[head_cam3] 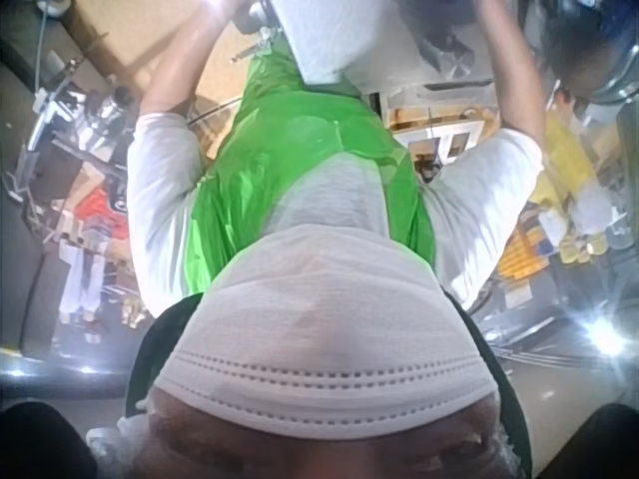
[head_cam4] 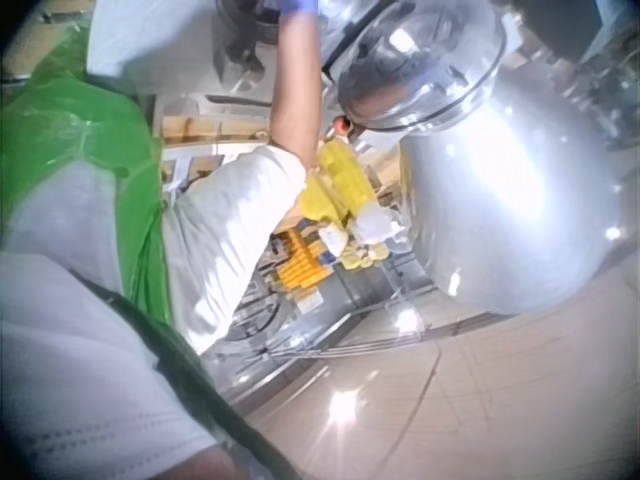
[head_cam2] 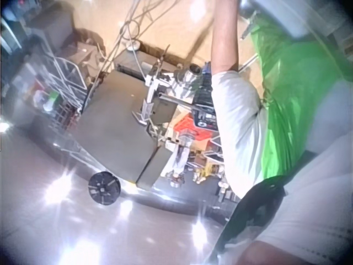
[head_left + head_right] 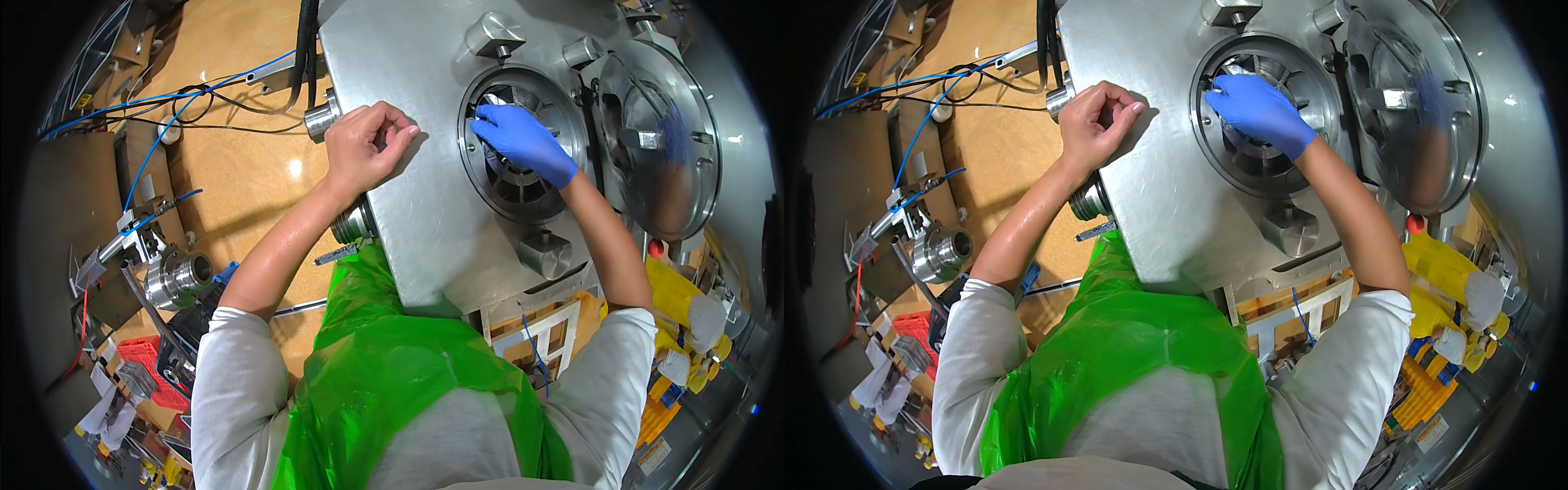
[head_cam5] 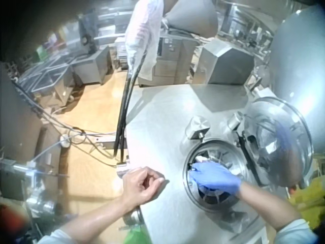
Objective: The person cleans a metal rod with a red cloth and places it in a basket. They then pick up small metal parts from the basket and insert them into a circular opening on a machine, repeating this process several times.
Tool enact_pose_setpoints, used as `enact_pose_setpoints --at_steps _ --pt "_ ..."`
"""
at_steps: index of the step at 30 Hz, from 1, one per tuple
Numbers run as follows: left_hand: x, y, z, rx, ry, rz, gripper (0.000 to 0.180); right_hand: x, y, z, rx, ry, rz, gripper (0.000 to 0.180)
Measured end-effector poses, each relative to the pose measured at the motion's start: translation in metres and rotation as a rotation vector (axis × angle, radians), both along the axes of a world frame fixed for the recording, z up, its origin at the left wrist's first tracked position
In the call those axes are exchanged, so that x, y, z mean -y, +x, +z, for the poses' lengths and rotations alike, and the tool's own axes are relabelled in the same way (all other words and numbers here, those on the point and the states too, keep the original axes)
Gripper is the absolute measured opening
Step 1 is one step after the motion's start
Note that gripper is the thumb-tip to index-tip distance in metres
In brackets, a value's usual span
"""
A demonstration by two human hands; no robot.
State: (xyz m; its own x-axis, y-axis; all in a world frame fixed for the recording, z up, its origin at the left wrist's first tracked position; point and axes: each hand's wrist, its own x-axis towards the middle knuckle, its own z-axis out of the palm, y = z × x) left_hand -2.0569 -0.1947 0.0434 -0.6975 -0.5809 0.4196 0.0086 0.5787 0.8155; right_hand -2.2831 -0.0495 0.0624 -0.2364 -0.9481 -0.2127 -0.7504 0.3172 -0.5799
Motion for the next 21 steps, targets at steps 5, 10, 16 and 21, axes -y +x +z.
enact_pose_setpoints --at_steps 5,10,16,21 --pt "0.0 0.003 -0.004 -0.014 0.009 -0.002 0.013 0.015 0.022 0.075 -0.092 0.315 -0.212 0.035" --pt "-0.002 0.0 -0.003 -0.021 0.074 0.044 0.014 -0.01 -0.014 0.043 -0.304 0.144 -0.011 0.044" --pt "0.0 -0.001 -0.005 -0.039 0.066 0.027 0.014 -0.017 -0.03 0.03 -0.229 0.045 0.13 0.043" --pt "0.001 -0.001 -0.004 -0.047 0.067 0.018 0.014 -0.015 -0.036 0.027 -0.203 0.059 0.131 0.043"
